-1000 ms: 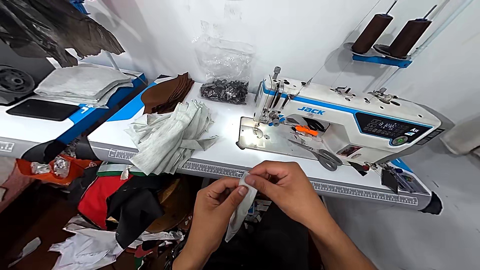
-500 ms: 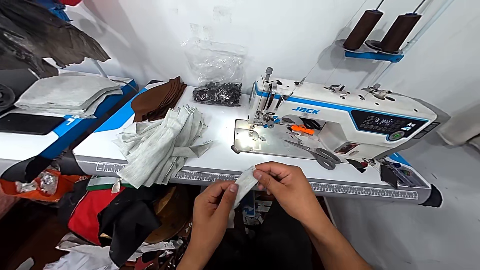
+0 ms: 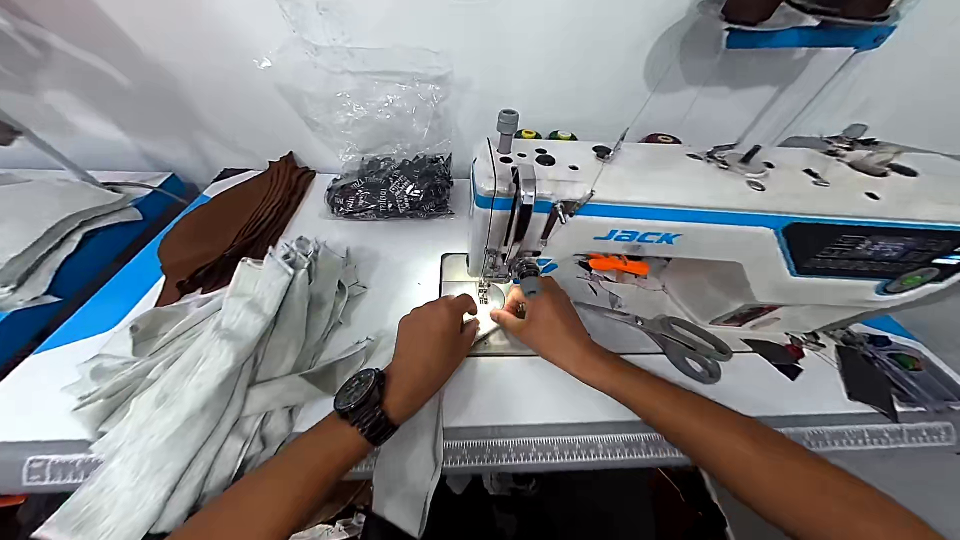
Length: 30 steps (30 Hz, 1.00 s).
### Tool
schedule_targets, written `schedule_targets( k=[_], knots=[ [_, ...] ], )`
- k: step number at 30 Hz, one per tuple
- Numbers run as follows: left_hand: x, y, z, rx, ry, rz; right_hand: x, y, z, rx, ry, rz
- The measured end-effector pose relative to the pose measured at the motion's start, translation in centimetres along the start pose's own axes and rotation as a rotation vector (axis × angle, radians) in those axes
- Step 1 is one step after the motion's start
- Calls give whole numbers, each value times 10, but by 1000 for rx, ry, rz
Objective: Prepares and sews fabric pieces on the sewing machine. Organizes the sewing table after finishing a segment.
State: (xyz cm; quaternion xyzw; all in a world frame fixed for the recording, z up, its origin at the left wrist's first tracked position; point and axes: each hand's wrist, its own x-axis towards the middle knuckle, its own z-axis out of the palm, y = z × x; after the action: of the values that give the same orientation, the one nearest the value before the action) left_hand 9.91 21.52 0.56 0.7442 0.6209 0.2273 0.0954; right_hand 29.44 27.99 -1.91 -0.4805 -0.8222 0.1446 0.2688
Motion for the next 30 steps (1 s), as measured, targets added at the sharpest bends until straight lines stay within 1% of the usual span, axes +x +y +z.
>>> schedule_targets(
  k=[3, 5, 9, 11, 12, 14, 15, 18, 30],
  knots=[
    [6, -11, 9, 36, 26, 60, 9, 10, 1, 7, -26, 6],
    [5, -15, 15, 55, 86, 97, 11, 15, 4, -1, -14, -3],
    [6, -16, 21, 72, 156, 93, 6, 17, 4, 7, 41, -32],
    [6, -16, 20, 75, 155, 88, -1, 18, 0, -7, 56, -109],
    [6, -16, 20, 81, 158, 90, -5, 19, -2, -33, 56, -177],
    [5, -16, 20, 93, 171, 93, -13, 20, -4, -109, 26, -298],
    [5, -15, 20, 98, 174, 88, -16, 19, -4, -140, 11, -321],
    [6, -15, 20, 111, 184, 84, -21, 16, -3, -192, -11, -334],
    [7, -17, 20, 129, 194, 99, -22, 15, -2, -229, -13, -335]
  ],
)
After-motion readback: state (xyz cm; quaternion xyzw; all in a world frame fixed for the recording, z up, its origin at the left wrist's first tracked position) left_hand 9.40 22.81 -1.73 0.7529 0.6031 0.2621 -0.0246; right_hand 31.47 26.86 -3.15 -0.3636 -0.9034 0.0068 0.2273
